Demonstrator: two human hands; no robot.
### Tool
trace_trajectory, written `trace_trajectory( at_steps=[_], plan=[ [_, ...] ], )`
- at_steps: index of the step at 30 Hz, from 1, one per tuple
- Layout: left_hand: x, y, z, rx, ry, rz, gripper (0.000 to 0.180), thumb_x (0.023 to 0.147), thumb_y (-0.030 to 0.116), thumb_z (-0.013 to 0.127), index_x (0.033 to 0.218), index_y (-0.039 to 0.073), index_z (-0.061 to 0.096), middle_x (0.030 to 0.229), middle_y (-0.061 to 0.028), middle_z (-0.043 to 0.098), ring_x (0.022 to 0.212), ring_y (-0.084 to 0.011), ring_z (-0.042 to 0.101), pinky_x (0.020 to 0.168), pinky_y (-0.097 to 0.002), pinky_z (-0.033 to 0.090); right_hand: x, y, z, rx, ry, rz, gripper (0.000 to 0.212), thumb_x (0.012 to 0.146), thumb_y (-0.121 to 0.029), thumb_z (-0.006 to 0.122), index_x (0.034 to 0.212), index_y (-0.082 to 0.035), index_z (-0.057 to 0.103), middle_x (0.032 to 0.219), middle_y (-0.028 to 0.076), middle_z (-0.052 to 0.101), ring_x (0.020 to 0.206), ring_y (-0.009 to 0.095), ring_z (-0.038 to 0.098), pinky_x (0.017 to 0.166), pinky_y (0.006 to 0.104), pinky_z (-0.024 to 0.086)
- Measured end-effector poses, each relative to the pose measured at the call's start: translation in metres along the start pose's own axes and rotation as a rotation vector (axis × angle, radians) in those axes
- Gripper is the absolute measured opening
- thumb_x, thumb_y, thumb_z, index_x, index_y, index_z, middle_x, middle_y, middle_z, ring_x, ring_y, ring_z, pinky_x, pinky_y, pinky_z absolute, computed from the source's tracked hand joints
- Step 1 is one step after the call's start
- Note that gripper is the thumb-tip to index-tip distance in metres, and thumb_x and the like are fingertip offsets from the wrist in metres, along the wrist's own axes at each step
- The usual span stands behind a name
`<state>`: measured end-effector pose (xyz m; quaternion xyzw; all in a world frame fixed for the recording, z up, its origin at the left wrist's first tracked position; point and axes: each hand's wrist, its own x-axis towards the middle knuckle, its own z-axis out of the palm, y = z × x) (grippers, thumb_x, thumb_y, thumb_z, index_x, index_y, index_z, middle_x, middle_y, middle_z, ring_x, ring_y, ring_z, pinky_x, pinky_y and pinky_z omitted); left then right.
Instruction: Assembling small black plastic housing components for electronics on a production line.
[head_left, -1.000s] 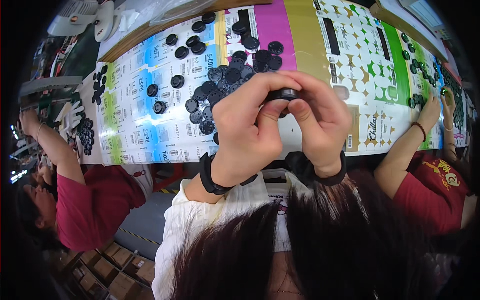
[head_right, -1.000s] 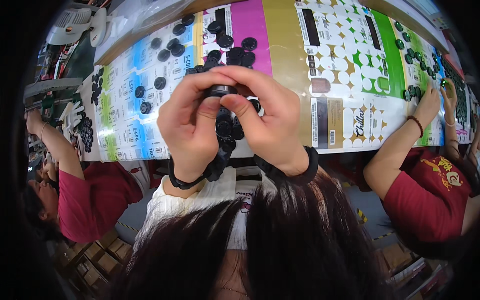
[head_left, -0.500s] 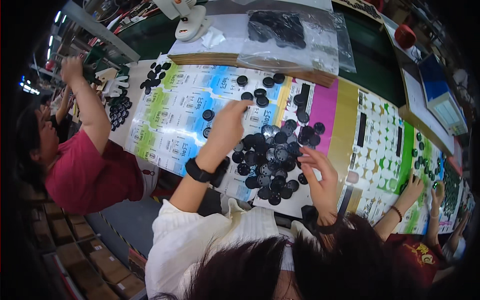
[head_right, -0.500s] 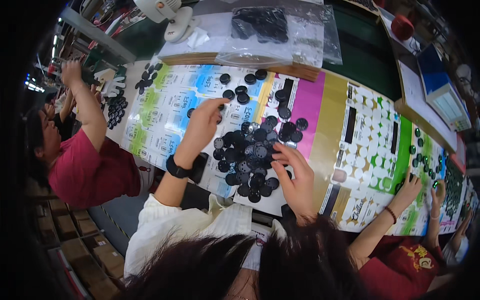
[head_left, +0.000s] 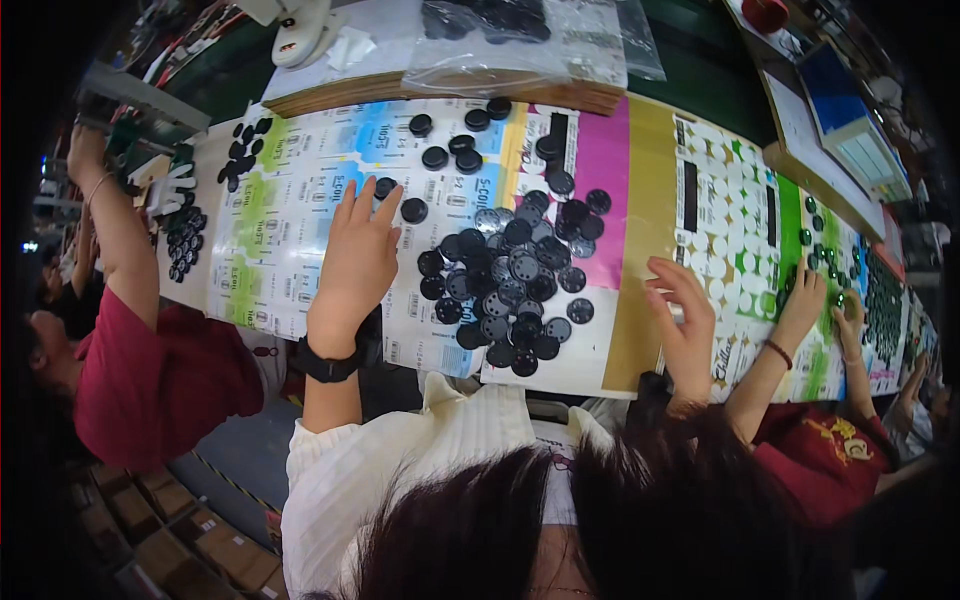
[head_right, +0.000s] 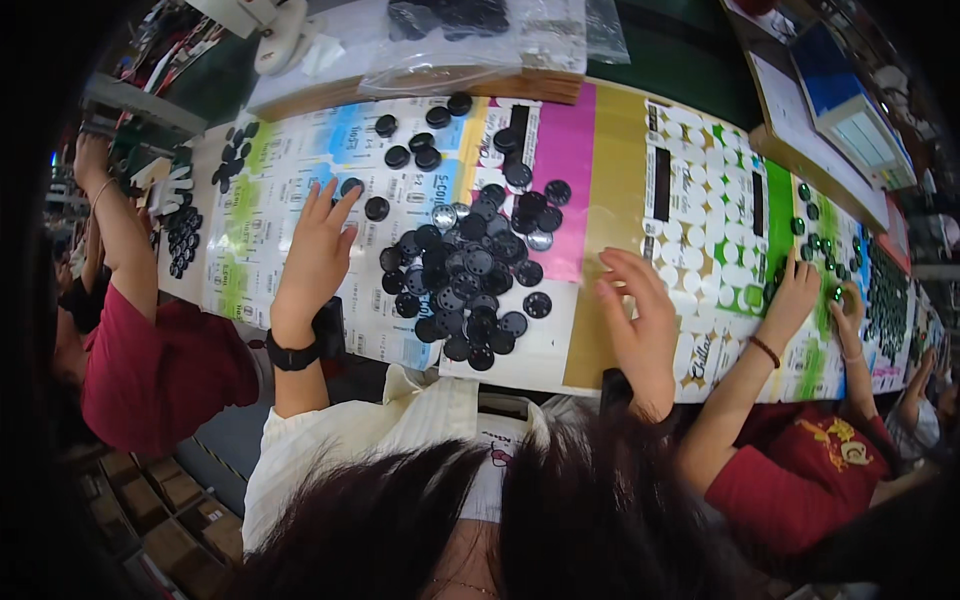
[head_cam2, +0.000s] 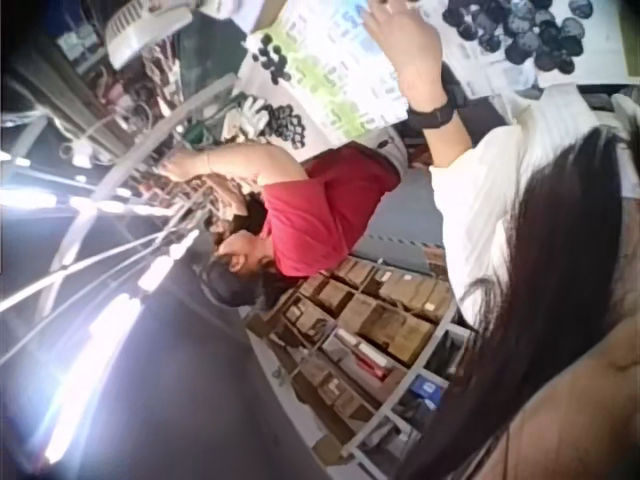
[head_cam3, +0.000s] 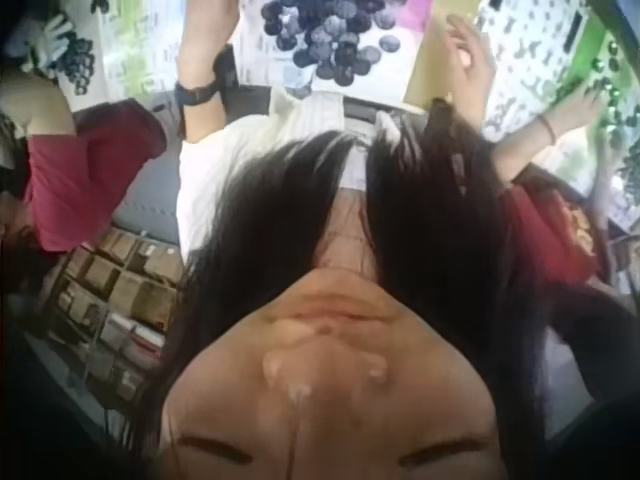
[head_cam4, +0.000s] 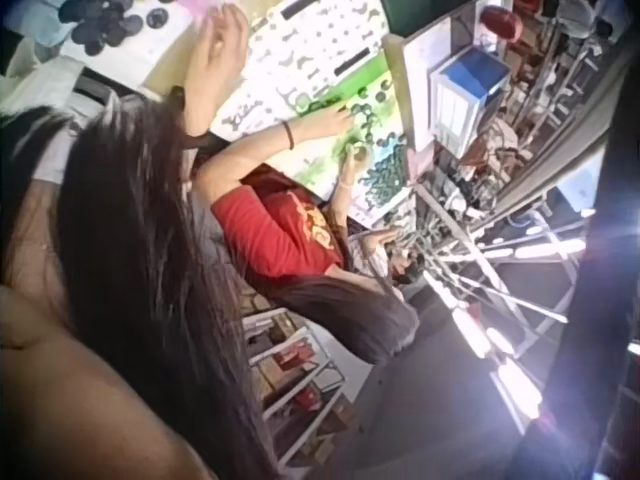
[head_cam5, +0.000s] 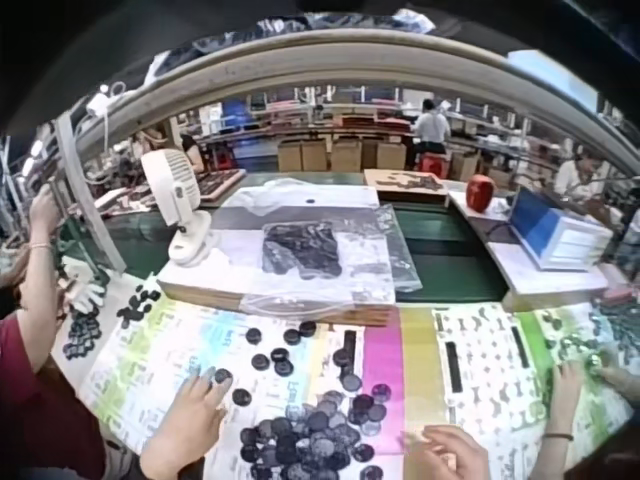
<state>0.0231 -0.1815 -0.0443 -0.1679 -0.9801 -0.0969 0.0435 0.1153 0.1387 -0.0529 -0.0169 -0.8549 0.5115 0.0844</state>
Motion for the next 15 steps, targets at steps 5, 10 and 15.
trace_trajectory(
  at_steps=[5, 10, 15],
  plan=[
    [-0.02, 0.029, -0.006, -0.151, -0.127, 0.108, 0.051, 0.074, 0.013, 0.061, 0.121, 0.007, 0.041, 0.13, -0.0192, 0.031, 0.122, -0.0371, 0.025, 0.098, -0.0402, 0.027, -0.016, 0.002, -0.013, -0.039, 0.039, 0.069, 0.024, 0.078, -0.003, 0.053, 0.102, -0.001, 0.054, 0.104, 0.01, 0.054, 0.082, 0.017, 0.056, 0.069, 0.0244, 0.045],
    [-0.039, 0.032, 0.001, -0.263, -0.27, 0.099, 0.078, 0.063, 0.027, 0.071, 0.126, 0.002, 0.032, 0.131, -0.0236, 0.026, 0.124, -0.0374, 0.021, 0.099, -0.0393, 0.026, 0.011, -0.015, -0.017, -0.236, -0.151, -0.036, 0.025, 0.075, -0.008, 0.058, 0.099, -0.003, 0.055, 0.098, 0.011, 0.055, 0.077, 0.02, 0.056, 0.066, 0.0266, 0.045],
    [-0.053, 0.028, 0.012, -0.35, -0.3, 0.031, 0.096, 0.053, 0.028, 0.076, 0.128, -0.002, 0.024, 0.134, -0.0236, 0.02, 0.126, -0.0362, 0.016, 0.101, -0.0386, 0.023, 0.076, -0.024, 0.011, -0.43, -0.322, -0.045, 0.027, 0.073, -0.012, 0.06, 0.097, -0.002, 0.055, 0.092, 0.012, 0.056, 0.077, 0.025, 0.056, 0.068, 0.0306, 0.045]
  ],
)
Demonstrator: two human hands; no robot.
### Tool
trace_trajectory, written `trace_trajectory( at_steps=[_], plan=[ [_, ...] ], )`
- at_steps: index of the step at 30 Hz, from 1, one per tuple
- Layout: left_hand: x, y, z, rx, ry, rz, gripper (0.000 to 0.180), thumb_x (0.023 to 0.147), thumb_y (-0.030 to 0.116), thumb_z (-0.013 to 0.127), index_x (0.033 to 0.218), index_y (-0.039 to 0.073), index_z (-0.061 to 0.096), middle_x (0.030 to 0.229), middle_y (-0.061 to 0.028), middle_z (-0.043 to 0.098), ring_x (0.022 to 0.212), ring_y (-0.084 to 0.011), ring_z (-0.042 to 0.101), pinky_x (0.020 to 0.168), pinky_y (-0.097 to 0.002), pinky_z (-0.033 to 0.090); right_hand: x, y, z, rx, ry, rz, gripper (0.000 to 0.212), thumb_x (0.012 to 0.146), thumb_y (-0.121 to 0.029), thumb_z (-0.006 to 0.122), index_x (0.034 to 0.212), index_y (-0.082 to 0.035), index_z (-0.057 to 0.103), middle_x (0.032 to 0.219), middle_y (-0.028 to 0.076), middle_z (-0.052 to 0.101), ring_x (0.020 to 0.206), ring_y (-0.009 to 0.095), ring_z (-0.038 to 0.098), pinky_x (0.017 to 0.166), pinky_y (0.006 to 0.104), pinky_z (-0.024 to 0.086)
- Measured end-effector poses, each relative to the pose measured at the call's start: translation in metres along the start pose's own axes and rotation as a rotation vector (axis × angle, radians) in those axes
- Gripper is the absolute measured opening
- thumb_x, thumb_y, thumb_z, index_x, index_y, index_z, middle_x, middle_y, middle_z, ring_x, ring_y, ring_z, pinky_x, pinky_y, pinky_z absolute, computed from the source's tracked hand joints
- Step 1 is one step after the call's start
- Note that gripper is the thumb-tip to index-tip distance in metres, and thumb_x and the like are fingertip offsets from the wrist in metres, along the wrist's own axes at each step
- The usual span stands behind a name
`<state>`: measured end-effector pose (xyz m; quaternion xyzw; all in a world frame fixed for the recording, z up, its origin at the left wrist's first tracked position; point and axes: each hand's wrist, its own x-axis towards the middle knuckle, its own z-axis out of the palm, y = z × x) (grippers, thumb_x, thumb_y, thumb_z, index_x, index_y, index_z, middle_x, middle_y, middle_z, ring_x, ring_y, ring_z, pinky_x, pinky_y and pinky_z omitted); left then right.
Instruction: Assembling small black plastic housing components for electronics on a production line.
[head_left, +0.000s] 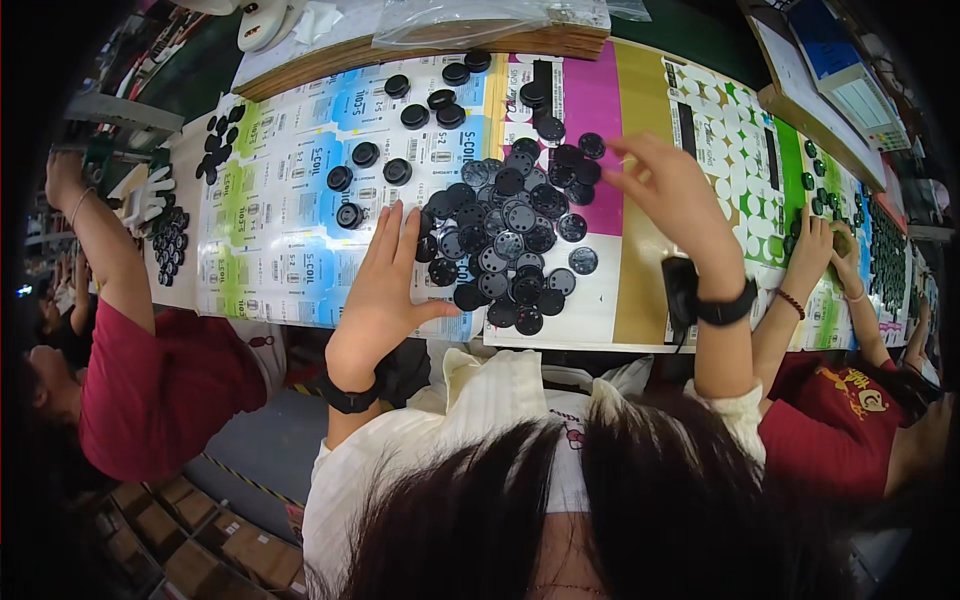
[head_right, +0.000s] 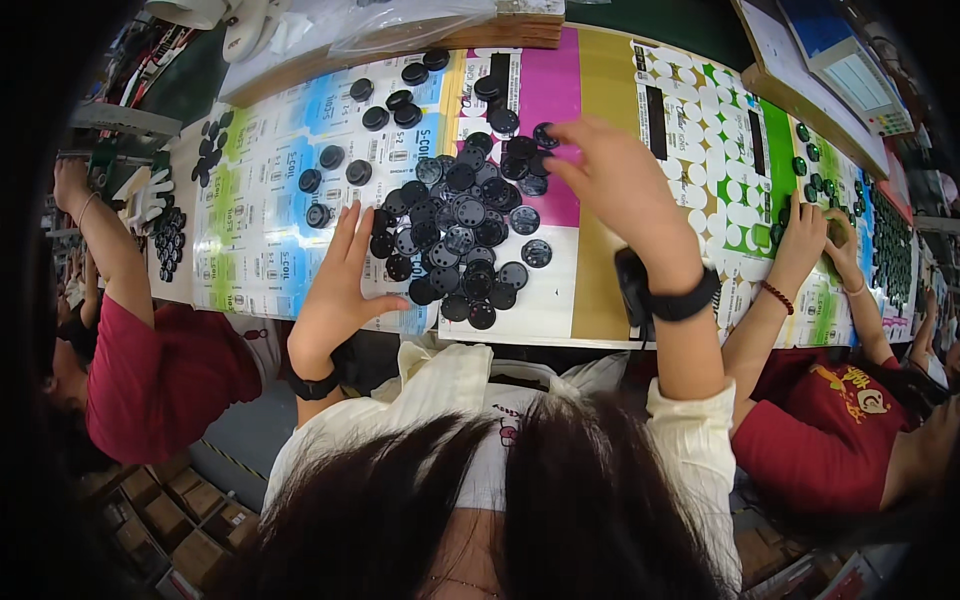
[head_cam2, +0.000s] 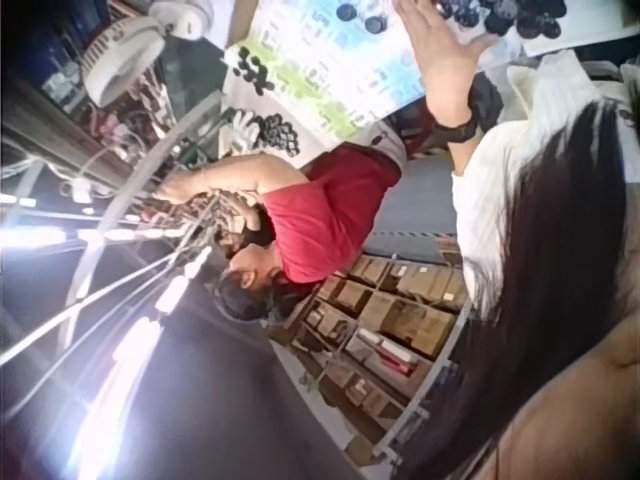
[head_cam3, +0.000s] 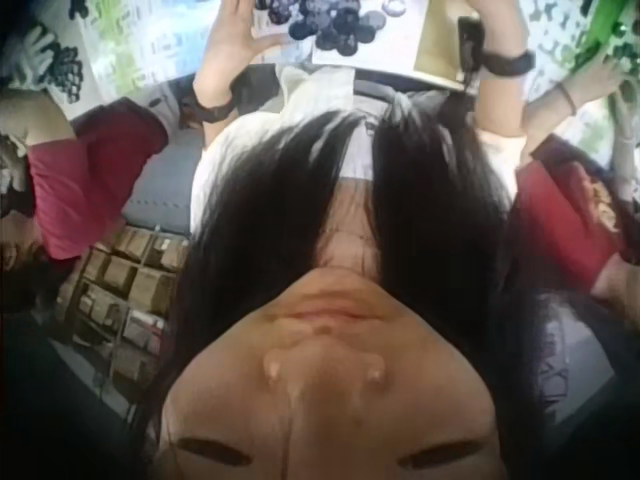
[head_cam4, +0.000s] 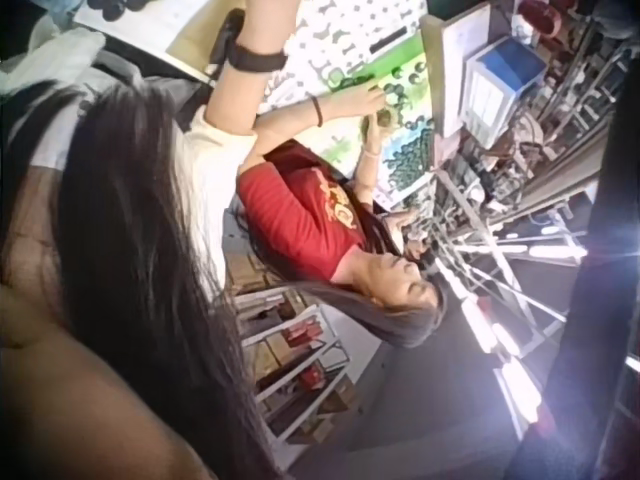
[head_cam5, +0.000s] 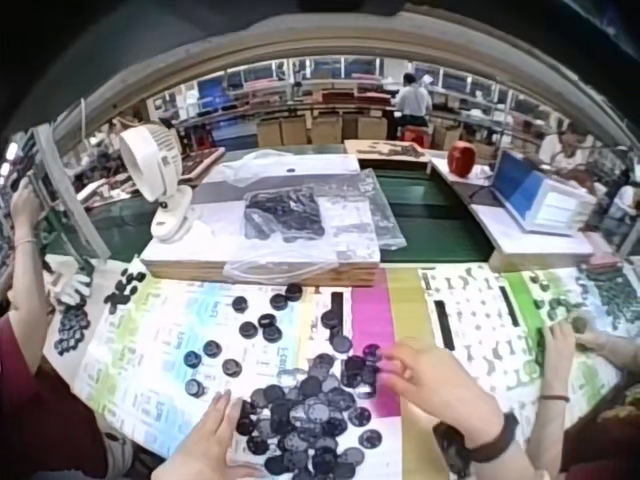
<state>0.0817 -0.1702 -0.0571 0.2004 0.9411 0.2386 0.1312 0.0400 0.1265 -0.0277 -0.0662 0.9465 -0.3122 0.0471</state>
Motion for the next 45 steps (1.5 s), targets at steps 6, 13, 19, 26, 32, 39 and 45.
trace_trajectory(
  at_steps=[6, 13, 19, 26, 32, 39, 45],
  plan=[
    [0.003, 0.008, 0.013, -0.06, 0.002, 0.021, 0.106, 0.048, 0.028, 0.079, 0.129, -0.004, 0.019, 0.136, -0.0231, 0.013, 0.126, -0.0366, 0.014, 0.101, -0.0381, 0.022, 0.084, 0.024, 0.033, -0.193, 0.08, -0.16, 0.044, 0.068, -0.016, 0.065, 0.108, -0.006, 0.049, 0.09, 0.015, 0.056, 0.085, 0.029, 0.054, 0.072, 0.0357, 0.043],
    [0.008, 0.006, 0.029, -0.013, 0.07, 0.03, 0.106, 0.049, 0.03, 0.079, 0.128, -0.006, 0.018, 0.133, -0.026, 0.016, 0.125, -0.0388, 0.016, 0.101, -0.0448, 0.019, 0.139, 0.004, 0.052, -0.332, -0.069, -0.163, 0.04, 0.064, -0.015, 0.068, 0.096, -0.001, 0.048, 0.088, 0.018, 0.058, 0.085, 0.034, 0.055, 0.072, 0.0384, 0.044],
    [0.012, 0.013, 0.036, -0.009, 0.09, 0.046, 0.106, 0.051, 0.033, 0.077, 0.13, -0.004, 0.016, 0.134, -0.025, 0.014, 0.125, -0.0386, 0.016, 0.101, -0.0459, 0.018, 0.172, -0.019, 0.089, -0.184, -0.101, -0.3, 0.044, 0.065, -0.015, 0.069, 0.1, -0.001, 0.047, 0.083, 0.018, 0.059, 0.082, 0.033, 0.057, 0.07, 0.038, 0.044],
    [0.011, 0.013, 0.034, -0.004, 0.088, 0.043, 0.105, 0.051, 0.034, 0.076, 0.131, -0.001, 0.017, 0.135, -0.0243, 0.014, 0.124, -0.0394, 0.017, 0.1, -0.0475, 0.018, 0.162, -0.04, 0.091, 0.041, -0.072, -0.335, 0.044, 0.066, -0.014, 0.067, 0.105, -0.005, 0.049, 0.07, 0.009, 0.059, 0.063, 0.023, 0.057, 0.059, 0.0318, 0.044],
    [0.012, 0.016, 0.026, -0.026, 0.069, 0.03, 0.104, 0.051, 0.031, 0.076, 0.132, 0.003, 0.017, 0.135, -0.0247, 0.013, 0.124, -0.0407, 0.016, 0.1, -0.0445, 0.02, 0.155, -0.048, 0.087, -0.066, -0.241, -0.385, 0.022, 0.061, -0.014, 0.07, 0.075, -0.003, 0.056, 0.066, 0.01, 0.057, 0.063, 0.023, 0.057, 0.057, 0.0325, 0.043],
    [-0.004, 0.015, 0.023, -0.088, 0.082, -0.044, 0.103, 0.049, 0.021, 0.079, 0.132, 0.005, 0.019, 0.136, -0.0251, 0.01, 0.124, -0.0416, 0.014, 0.1, -0.0413, 0.023, 0.17, -0.058, 0.115, 0.074, -0.153, -0.51, 0.027, 0.06, -0.01, 0.067, 0.082, -0.002, 0.054, 0.069, 0.012, 0.057, 0.066, 0.027, 0.057, 0.059, 0.0341, 0.044],
    [-0.005, 0.013, 0.027, -0.117, 0.111, -0.022, 0.103, 0.049, 0.022, 0.079, 0.131, 0.003, 0.02, 0.135, -0.0257, 0.012, 0.125, -0.0404, 0.016, 0.1, -0.0429, 0.021, 0.145, -0.056, 0.077, 0.074, -0.115, -0.465, 0.025, 0.067, -0.013, 0.063, 0.087, 0.0, 0.055, 0.074, 0.015, 0.057, 0.068, 0.027, 0.056, 0.062, 0.0328, 0.043]
  ],
)
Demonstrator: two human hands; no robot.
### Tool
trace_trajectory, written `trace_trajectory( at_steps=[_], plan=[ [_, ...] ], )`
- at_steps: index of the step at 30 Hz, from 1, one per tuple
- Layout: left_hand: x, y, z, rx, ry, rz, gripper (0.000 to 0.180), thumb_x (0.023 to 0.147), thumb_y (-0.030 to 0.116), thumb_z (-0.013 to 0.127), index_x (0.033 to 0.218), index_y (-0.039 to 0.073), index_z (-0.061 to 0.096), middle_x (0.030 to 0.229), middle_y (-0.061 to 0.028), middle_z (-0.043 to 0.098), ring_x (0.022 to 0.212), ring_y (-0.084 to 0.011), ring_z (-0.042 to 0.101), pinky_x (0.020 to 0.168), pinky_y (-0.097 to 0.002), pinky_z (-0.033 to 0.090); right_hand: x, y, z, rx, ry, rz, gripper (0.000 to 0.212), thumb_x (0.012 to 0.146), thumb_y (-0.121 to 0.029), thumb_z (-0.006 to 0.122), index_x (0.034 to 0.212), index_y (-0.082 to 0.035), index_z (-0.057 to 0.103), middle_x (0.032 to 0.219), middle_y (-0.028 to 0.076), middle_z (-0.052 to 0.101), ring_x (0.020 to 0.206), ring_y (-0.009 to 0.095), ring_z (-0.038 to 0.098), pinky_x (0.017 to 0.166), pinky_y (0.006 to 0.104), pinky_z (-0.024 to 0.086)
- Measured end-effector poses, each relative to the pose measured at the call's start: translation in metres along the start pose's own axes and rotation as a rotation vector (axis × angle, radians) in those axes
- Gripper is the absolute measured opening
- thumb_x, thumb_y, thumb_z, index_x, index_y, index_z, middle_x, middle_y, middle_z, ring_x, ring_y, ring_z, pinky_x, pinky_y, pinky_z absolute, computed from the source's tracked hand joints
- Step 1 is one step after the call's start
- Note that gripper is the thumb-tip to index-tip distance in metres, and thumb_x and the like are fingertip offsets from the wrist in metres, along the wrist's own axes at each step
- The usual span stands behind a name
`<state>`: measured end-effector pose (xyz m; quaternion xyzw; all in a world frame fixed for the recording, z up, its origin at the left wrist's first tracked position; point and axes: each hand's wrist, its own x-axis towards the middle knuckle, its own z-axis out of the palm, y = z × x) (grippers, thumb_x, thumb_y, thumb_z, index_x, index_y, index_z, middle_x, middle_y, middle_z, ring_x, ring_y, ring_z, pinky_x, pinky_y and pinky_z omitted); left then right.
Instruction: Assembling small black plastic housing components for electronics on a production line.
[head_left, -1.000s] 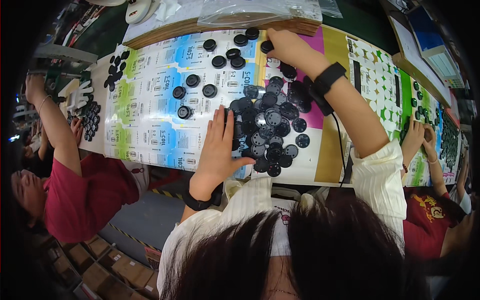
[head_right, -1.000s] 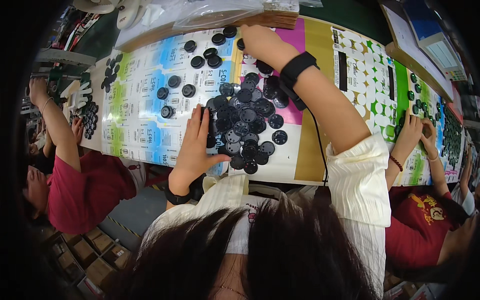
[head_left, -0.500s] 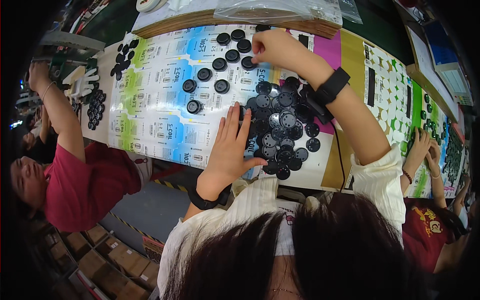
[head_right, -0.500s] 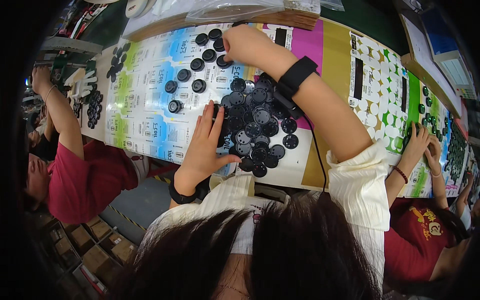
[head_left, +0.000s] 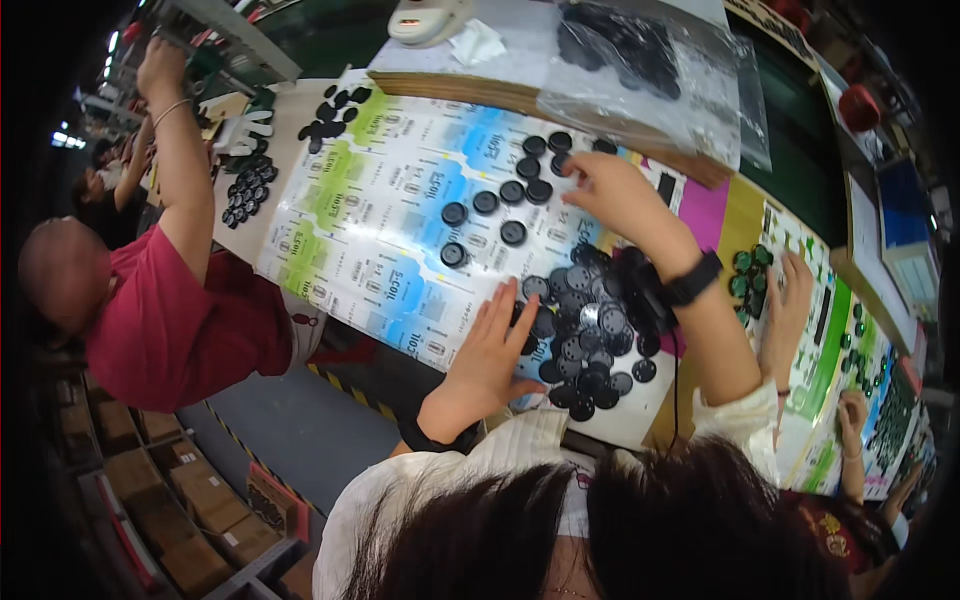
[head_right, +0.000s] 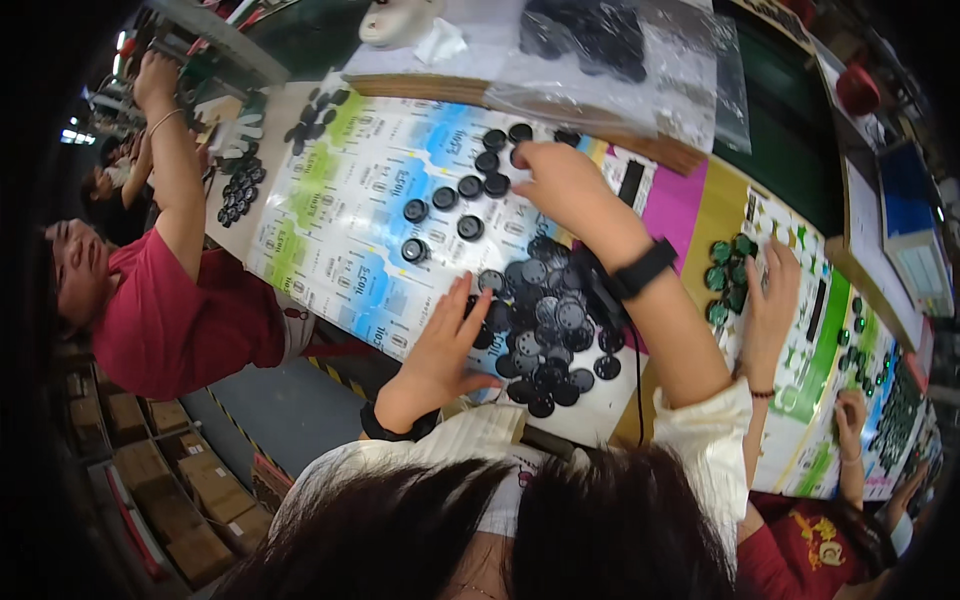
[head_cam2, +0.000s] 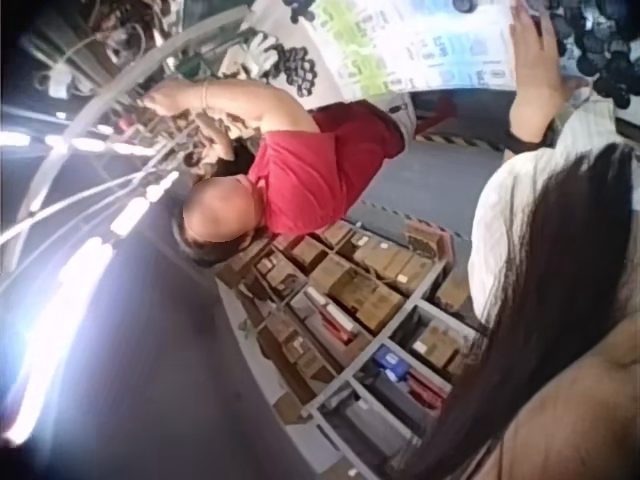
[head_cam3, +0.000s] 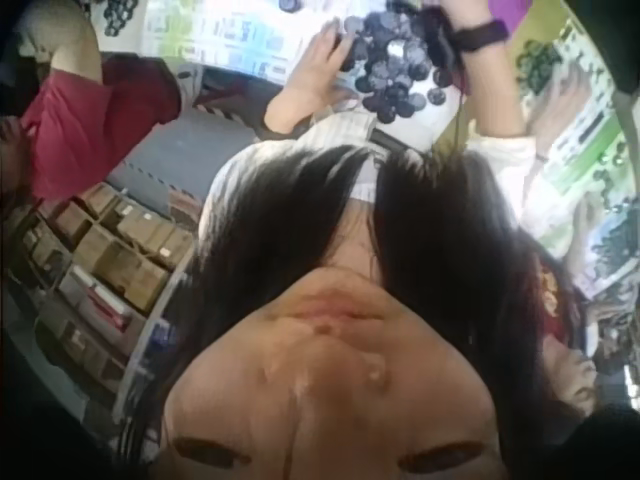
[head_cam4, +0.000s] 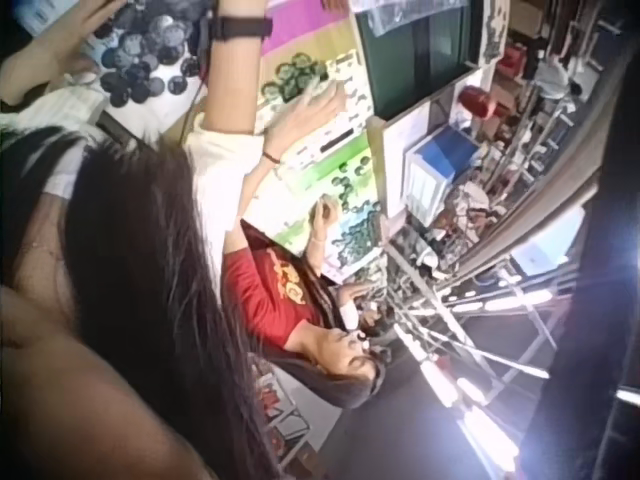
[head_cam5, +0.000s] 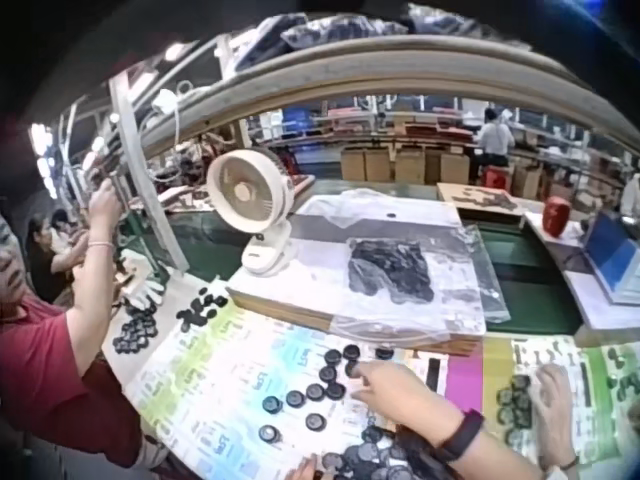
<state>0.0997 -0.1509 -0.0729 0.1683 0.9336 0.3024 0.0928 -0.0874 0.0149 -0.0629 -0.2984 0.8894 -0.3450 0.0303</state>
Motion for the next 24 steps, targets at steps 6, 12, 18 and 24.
trace_trajectory(
  at_steps=[6, 12, 18, 24],
  plan=[
    [0.001, -0.004, 0.003, 0.025, -0.044, 0.015, 0.105, 0.051, 0.03, 0.077, 0.132, 0.003, 0.017, 0.135, -0.0248, 0.011, 0.126, -0.0373, 0.013, 0.102, -0.0455, 0.016, -0.052, -0.033, -0.053, 0.004, 0.031, 0.188, 0.026, 0.071, -0.018, 0.062, 0.09, -0.001, 0.057, 0.081, 0.014, 0.058, 0.072, 0.027, 0.056, 0.064, 0.0328, 0.044],
    [0.004, -0.007, 0.002, 0.031, -0.051, -0.017, 0.106, 0.051, 0.031, 0.077, 0.132, 0.003, 0.015, 0.137, -0.0228, 0.009, 0.127, -0.0362, 0.011, 0.102, -0.0452, 0.015, -0.097, -0.037, -0.069, 0.006, -0.008, 0.26, 0.027, 0.071, -0.015, 0.063, 0.093, -0.001, 0.056, 0.081, 0.013, 0.058, 0.072, 0.024, 0.056, 0.065, 0.0307, 0.044],
    [0.002, -0.005, 0.003, 0.056, -0.063, -0.029, 0.107, 0.053, 0.033, 0.076, 0.133, 0.004, 0.012, 0.137, -0.0224, 0.009, 0.128, -0.0347, 0.01, 0.102, -0.0442, 0.015, -0.127, 0.005, -0.093, 0.004, 0.06, 0.332, 0.028, 0.071, -0.008, 0.06, 0.097, 0.001, 0.052, 0.088, 0.01, 0.05, 0.079, 0.022, 0.052, 0.066, 0.0299, 0.042],
    [-0.003, -0.005, 0.009, 0.089, -0.037, -0.01, 0.109, 0.052, 0.035, 0.076, 0.133, 0.002, 0.011, 0.137, -0.0225, 0.01, 0.128, -0.0333, 0.011, 0.103, -0.0439, 0.015, -0.15, 0.077, -0.102, -0.214, 0.118, 0.457, 0.033, 0.071, -0.01, 0.059, 0.103, -0.003, 0.05, 0.098, 0.013, 0.046, 0.092, 0.028, 0.046, 0.079, 0.0322, 0.037]
  ],
)
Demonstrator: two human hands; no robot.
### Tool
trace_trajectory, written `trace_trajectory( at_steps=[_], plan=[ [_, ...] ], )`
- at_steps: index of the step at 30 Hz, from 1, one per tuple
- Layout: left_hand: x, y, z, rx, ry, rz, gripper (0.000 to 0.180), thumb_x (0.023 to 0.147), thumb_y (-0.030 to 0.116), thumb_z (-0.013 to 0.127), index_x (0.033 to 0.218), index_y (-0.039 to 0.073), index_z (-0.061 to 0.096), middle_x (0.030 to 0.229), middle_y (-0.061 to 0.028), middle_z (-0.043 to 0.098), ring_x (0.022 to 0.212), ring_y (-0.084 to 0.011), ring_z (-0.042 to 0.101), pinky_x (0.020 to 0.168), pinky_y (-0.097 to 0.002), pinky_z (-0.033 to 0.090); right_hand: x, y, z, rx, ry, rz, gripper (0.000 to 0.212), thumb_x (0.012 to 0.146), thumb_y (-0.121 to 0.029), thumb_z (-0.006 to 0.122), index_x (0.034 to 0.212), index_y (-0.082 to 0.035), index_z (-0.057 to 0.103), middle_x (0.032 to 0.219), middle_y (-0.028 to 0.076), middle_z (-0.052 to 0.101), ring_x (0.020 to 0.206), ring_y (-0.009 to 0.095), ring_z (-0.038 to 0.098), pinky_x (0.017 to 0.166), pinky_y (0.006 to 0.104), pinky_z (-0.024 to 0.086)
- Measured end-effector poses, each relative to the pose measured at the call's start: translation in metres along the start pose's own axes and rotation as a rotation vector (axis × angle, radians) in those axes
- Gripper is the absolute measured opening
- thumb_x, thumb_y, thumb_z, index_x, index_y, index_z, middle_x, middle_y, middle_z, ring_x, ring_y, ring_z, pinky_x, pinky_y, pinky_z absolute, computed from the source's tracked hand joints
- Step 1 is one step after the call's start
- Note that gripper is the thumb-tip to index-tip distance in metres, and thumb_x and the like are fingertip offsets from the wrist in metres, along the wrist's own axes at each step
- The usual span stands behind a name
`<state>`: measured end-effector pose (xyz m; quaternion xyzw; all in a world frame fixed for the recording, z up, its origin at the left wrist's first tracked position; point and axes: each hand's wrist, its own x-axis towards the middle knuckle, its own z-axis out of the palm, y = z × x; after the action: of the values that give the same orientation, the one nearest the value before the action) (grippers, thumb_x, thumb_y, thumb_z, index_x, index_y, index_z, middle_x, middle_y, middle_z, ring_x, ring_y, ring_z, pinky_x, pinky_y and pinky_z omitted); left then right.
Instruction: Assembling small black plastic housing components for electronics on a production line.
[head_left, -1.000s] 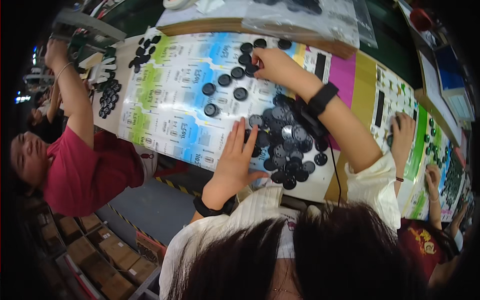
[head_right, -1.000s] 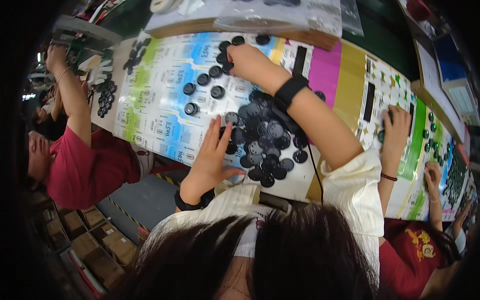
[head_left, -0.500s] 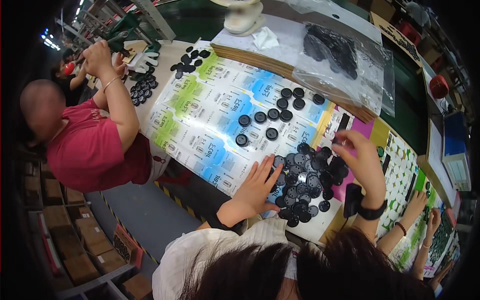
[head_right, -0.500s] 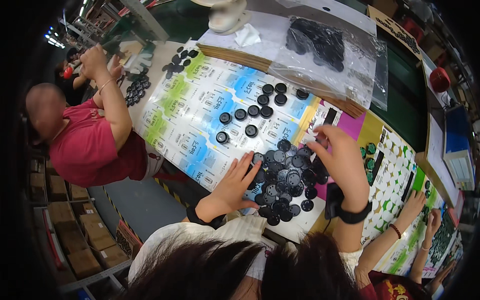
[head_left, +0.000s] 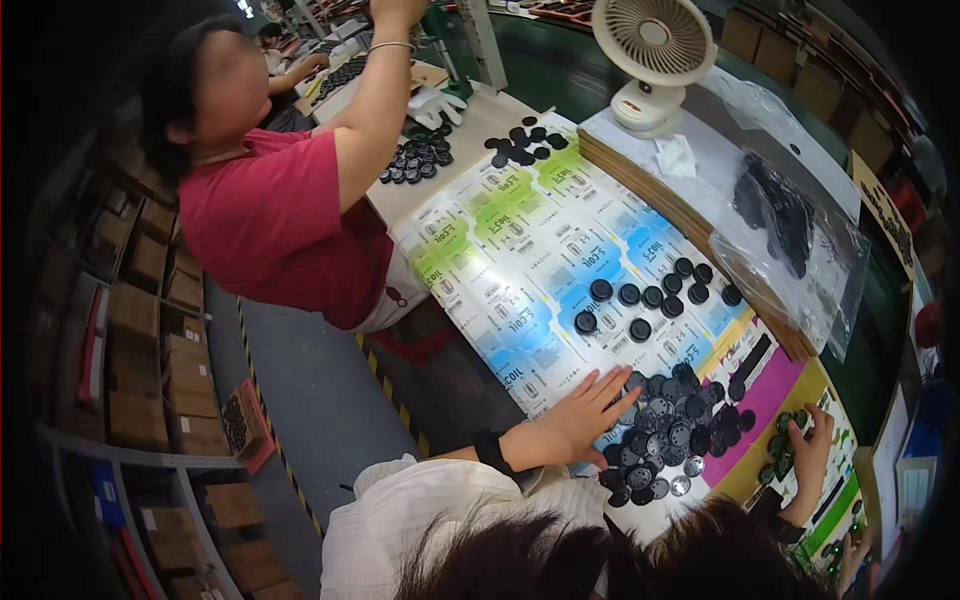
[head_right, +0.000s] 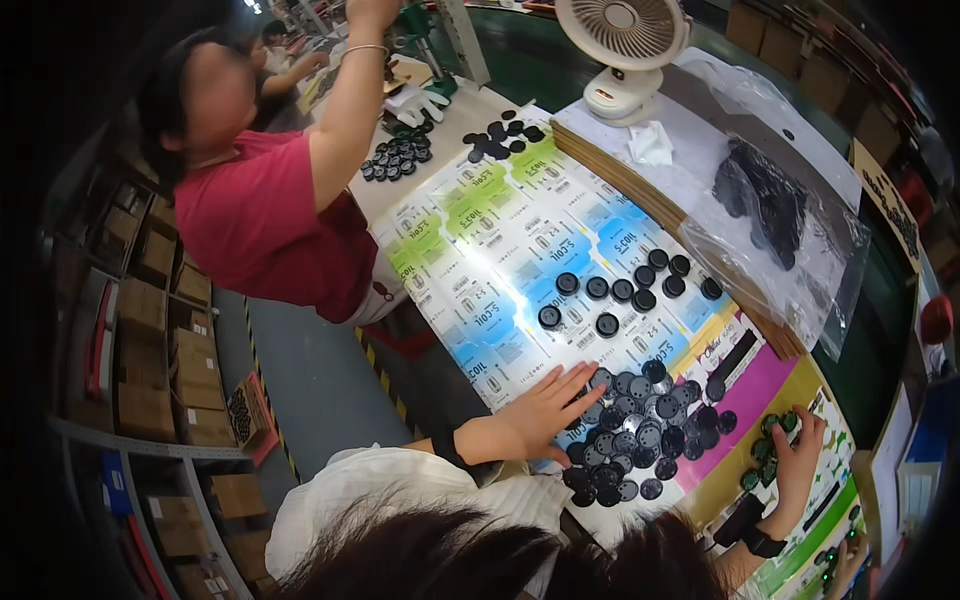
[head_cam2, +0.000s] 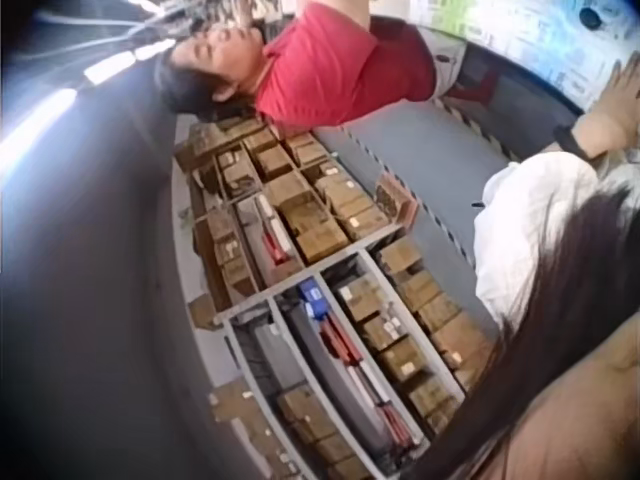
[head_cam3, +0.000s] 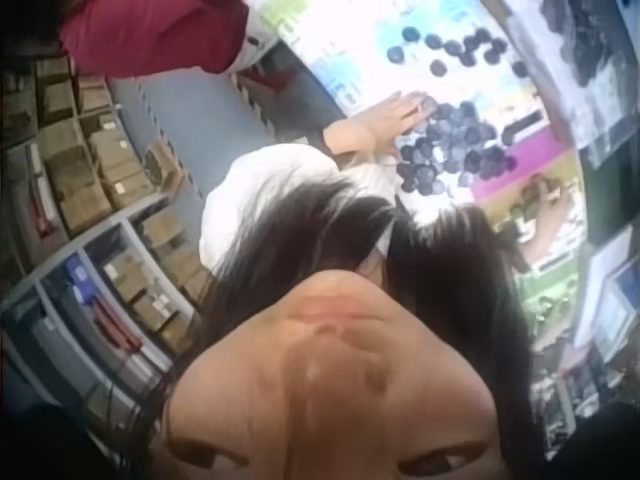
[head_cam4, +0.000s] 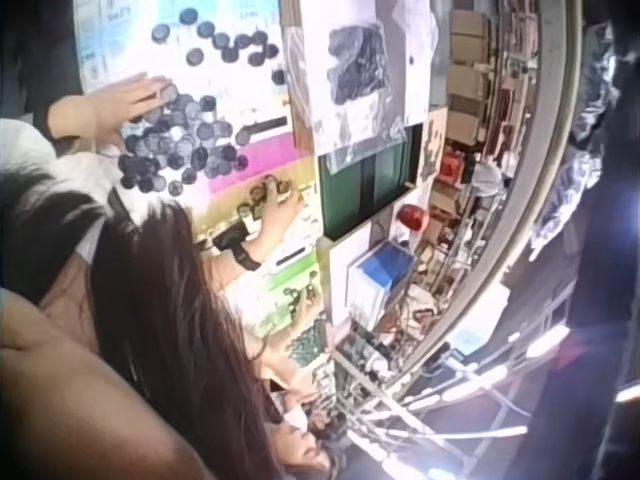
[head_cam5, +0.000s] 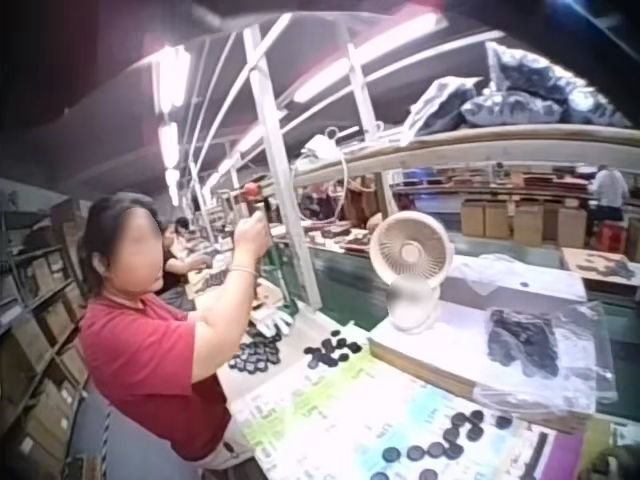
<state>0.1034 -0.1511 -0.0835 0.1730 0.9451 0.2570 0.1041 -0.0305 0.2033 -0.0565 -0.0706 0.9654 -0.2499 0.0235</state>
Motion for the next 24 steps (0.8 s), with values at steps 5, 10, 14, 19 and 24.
trace_trajectory(
  at_steps=[5, 10, 14, 19, 24],
  plan=[
    [-0.003, 0.001, 0.001, -0.018, 0.016, 0.001, 0.108, 0.052, 0.034, 0.076, 0.133, 0.004, 0.011, 0.137, -0.0218, 0.011, 0.128, -0.0331, 0.012, 0.103, -0.0436, 0.014, 0.008, 0.035, 0.019, -0.214, 0.13, -0.015, 0.035, 0.07, -0.017, 0.064, 0.101, -0.005, 0.051, 0.098, 0.015, 0.045, 0.092, 0.032, 0.044, 0.081, 0.0374, 0.035],
    [-0.003, 0.001, -0.004, -0.027, 0.022, 0.0, 0.106, 0.052, 0.033, 0.076, 0.133, 0.005, 0.014, 0.137, -0.0217, 0.011, 0.127, -0.034, 0.013, 0.102, -0.0442, 0.016, 0.015, 0.021, 0.026, -0.138, 0.098, 0.01, 0.035, 0.068, -0.017, 0.066, 0.098, -0.006, 0.051, 0.096, 0.015, 0.045, 0.091, 0.032, 0.043, 0.08, 0.038, 0.035],
    [0.003, 0.002, -0.004, 0.01, 0.022, 0.002, 0.104, 0.053, 0.035, 0.075, 0.133, 0.005, 0.015, 0.137, -0.0219, 0.011, 0.127, -0.0352, 0.015, 0.101, -0.0449, 0.018, 0.015, -0.01, 0.021, -0.088, 0.12, -0.063, 0.037, 0.066, -0.019, 0.068, 0.096, -0.006, 0.051, 0.094, 0.014, 0.046, 0.089, 0.031, 0.043, 0.078, 0.0379, 0.036],
    [0.004, -0.001, -0.003, 0.024, -0.009, 0.003, 0.101, 0.057, 0.039, 0.073, 0.133, 0.005, 0.015, 0.137, -0.0217, 0.01, 0.127, -0.035, 0.013, 0.101, -0.0449, 0.017, 0.014, -0.016, 0.025, -0.147, 0.104, -0.158, 0.035, 0.062, -0.021, 0.071, 0.091, -0.008, 0.054, 0.091, 0.012, 0.045, 0.088, 0.03, 0.042, 0.078, 0.0375, 0.036],
    [-0.001, -0.001, -0.004, 0.052, 0.011, 0.049, 0.099, 0.059, 0.042, 0.07, 0.133, 0.005, 0.015, 0.136, -0.0236, 0.011, 0.127, -0.0359, 0.014, 0.101, -0.0442, 0.017, 0.005, -0.016, 0.029, -0.186, 0.113, -0.183, 0.031, 0.06, -0.021, 0.071, 0.084, -0.008, 0.055, 0.088, 0.012, 0.046, 0.088, 0.03, 0.042, 0.078, 0.0384, 0.037]
  ],
)
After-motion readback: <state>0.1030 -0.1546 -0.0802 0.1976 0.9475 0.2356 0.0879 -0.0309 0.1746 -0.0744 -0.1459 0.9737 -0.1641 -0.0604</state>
